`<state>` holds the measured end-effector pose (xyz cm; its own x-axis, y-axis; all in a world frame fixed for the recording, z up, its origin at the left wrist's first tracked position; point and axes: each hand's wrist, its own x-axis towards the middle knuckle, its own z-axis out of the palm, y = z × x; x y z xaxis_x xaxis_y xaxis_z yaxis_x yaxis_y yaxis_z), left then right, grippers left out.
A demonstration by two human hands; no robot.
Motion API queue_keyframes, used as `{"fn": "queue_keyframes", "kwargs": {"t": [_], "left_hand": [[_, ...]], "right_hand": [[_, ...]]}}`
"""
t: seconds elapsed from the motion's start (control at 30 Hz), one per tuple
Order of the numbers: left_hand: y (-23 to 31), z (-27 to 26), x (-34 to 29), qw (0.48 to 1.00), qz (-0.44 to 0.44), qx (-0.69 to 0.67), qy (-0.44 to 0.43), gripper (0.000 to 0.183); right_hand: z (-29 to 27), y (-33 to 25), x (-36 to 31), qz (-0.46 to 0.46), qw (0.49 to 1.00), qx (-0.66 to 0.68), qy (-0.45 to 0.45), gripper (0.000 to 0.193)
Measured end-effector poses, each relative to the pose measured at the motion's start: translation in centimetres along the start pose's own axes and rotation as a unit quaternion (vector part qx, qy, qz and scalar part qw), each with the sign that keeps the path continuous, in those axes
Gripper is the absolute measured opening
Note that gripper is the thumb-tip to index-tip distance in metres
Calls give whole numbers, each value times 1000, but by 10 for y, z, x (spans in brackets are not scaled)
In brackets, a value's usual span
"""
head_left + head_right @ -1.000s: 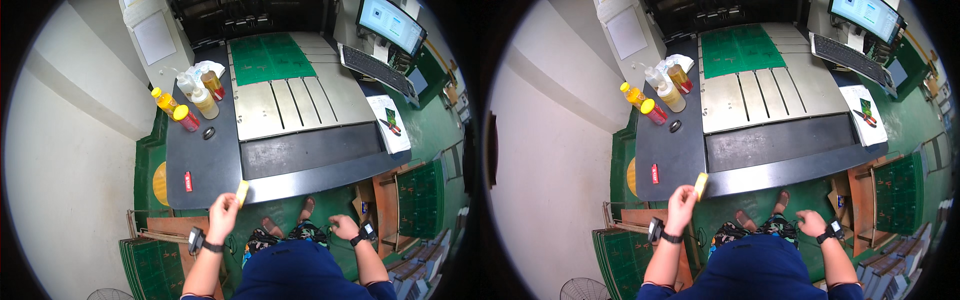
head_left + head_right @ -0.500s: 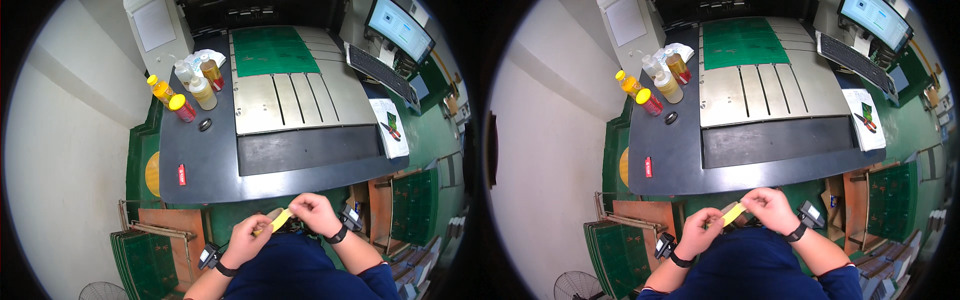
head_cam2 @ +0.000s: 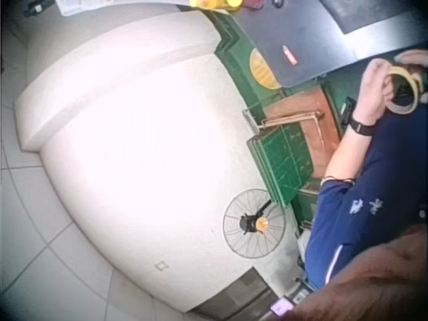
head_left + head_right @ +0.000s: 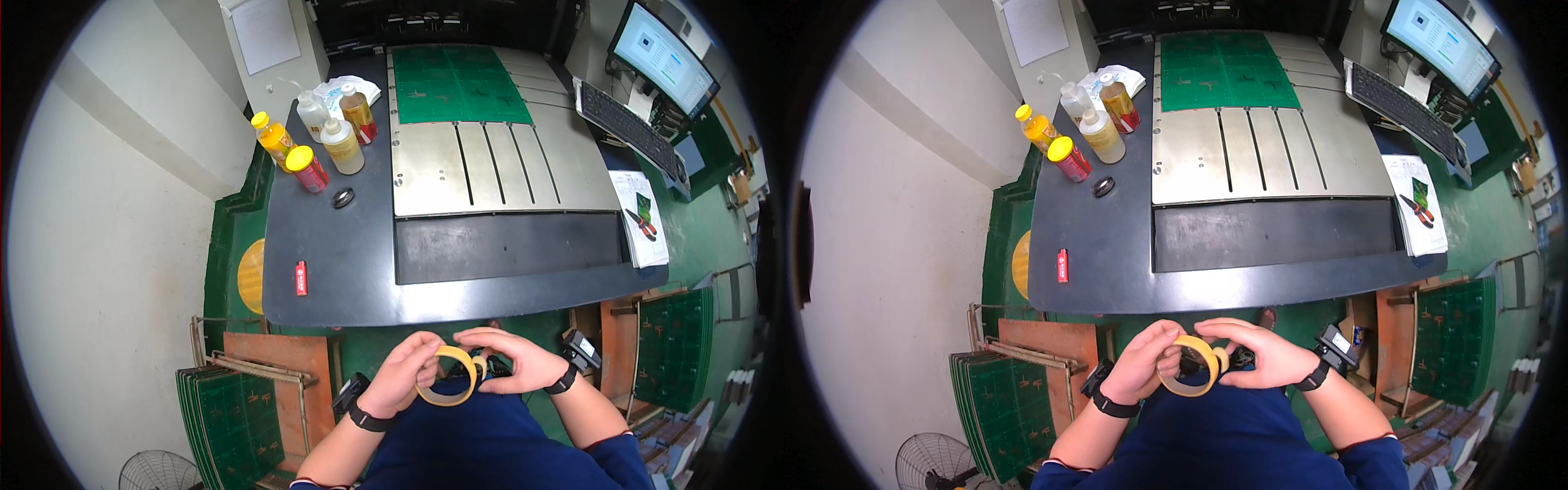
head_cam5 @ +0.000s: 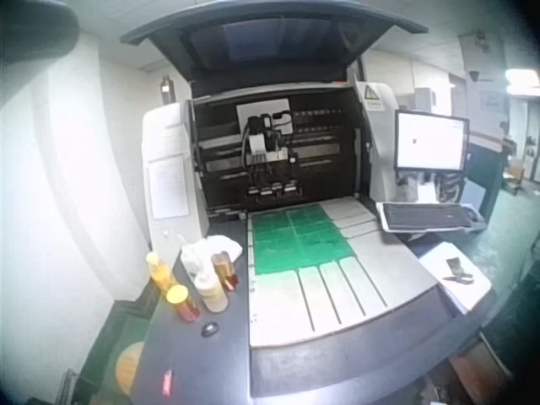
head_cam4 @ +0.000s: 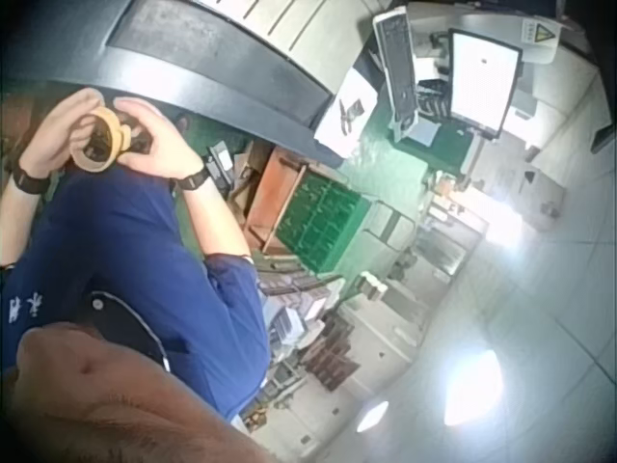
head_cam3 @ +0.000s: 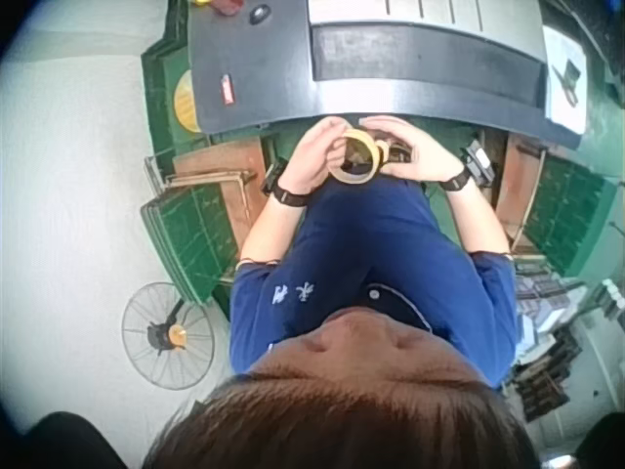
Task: The person removes a green circuit board from a machine, places it on a rack, and then tears a piece of tape to place on their clothing. They then pick up a white board, turn it over, and place it into the machine to be processed.
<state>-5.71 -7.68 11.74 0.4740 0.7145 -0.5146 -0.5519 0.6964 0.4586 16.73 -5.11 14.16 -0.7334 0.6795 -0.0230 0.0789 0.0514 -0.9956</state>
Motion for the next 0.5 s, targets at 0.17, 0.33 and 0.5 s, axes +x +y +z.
{"fn": "queue_keyframes", "kwargs": {"t": [0.17,0.33,0.5], "left_hand": [[-1,-4,-3,999,-15,29,15,15],[-5,-13,-8,998,-53,4,-24,15],[-27,4,-16,697,379,569,217,22]], "right_hand": [[13,-9,3,-1,989,-130,65,49],[17,2,-6,-15,991,-114,70,19],[28,2,-3,-58,956,-206,199,6]]}}
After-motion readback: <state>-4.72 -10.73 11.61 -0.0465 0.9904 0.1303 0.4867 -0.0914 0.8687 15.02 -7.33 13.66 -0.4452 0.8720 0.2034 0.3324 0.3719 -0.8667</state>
